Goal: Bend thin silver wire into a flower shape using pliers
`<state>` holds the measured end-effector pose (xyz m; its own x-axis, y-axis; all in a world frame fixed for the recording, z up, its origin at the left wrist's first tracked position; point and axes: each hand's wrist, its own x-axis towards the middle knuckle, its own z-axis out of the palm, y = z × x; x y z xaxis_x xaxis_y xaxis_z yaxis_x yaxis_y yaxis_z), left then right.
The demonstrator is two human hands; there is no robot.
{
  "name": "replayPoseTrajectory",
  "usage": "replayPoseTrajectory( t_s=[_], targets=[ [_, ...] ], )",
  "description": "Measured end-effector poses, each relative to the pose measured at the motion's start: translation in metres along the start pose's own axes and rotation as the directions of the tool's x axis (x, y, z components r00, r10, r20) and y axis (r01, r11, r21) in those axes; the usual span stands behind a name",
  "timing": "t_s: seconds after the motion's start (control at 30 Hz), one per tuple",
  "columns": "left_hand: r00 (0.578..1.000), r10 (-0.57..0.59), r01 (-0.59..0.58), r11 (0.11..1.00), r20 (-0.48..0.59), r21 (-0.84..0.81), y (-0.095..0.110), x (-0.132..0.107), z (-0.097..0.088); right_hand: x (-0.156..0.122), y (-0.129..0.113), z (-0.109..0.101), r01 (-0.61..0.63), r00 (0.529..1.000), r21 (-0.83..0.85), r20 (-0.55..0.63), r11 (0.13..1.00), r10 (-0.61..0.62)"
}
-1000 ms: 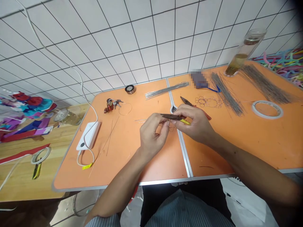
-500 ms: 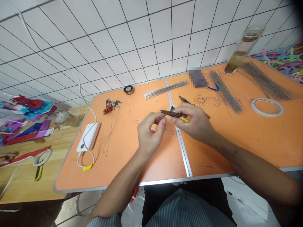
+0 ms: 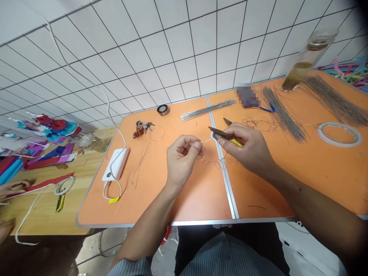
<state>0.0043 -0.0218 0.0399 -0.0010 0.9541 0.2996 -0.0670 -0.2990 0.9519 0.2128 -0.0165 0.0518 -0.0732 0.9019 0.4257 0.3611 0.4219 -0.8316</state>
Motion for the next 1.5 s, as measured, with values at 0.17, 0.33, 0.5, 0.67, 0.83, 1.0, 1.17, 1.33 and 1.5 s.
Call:
replayPoseTrajectory(
  t_s=[0.17,0.33,0.5,0.67,0.83,1.0,1.17,1.33,1.5],
  targets=[
    [0.997,0.053,-0.05,0.997,-0.056,0.056,0.001,-0.001,-0.002,-0.001,-0.004,-0.003,-0.009,1.0,0.038,0.027,0.999,0.008],
    [0.987,0.137,-0.132,0.989,-0.081,0.072,0.0,-0.001,-0.004,0.002,0.007,-0.01,-0.126,0.991,0.012,-0.04,0.992,0.126],
    [0.975,0.178,-0.17,0.983,-0.135,0.069,0.001,0.0,-0.004,0.005,0.036,0.002,0.119,0.991,-0.163,-0.042,0.98,-0.127],
    [0.968,0.194,-0.189,0.981,-0.157,0.049,0.002,-0.001,-0.002,0.003,0.047,0.014,0.4,0.91,-0.344,0.039,0.849,-0.413],
    [0.969,0.203,-0.204,0.979,-0.143,0.006,0.003,-0.003,0.003,-0.001,0.043,0.02,0.455,0.868,-0.515,0.074,0.726,-0.491],
    [0.97,0.196,-0.193,0.981,-0.146,0.032,0.005,-0.005,0.006,-0.003,0.038,0.022,0.464,0.849,-0.549,0.05,0.696,-0.526],
    [0.97,0.176,-0.17,0.984,-0.169,0.051,0.005,-0.006,0.007,-0.004,0.035,0.023,0.445,0.843,-0.599,0.031,0.665,-0.536],
    [0.969,0.174,-0.168,0.985,-0.175,0.046,0.004,-0.005,0.006,-0.005,0.035,0.025,0.438,0.837,-0.625,0.021,0.647,-0.547],
    [0.967,0.177,-0.174,0.984,-0.184,0.033,0.003,-0.006,0.006,-0.007,0.035,0.027,0.412,0.86,-0.631,0.032,0.657,-0.509]
  ],
)
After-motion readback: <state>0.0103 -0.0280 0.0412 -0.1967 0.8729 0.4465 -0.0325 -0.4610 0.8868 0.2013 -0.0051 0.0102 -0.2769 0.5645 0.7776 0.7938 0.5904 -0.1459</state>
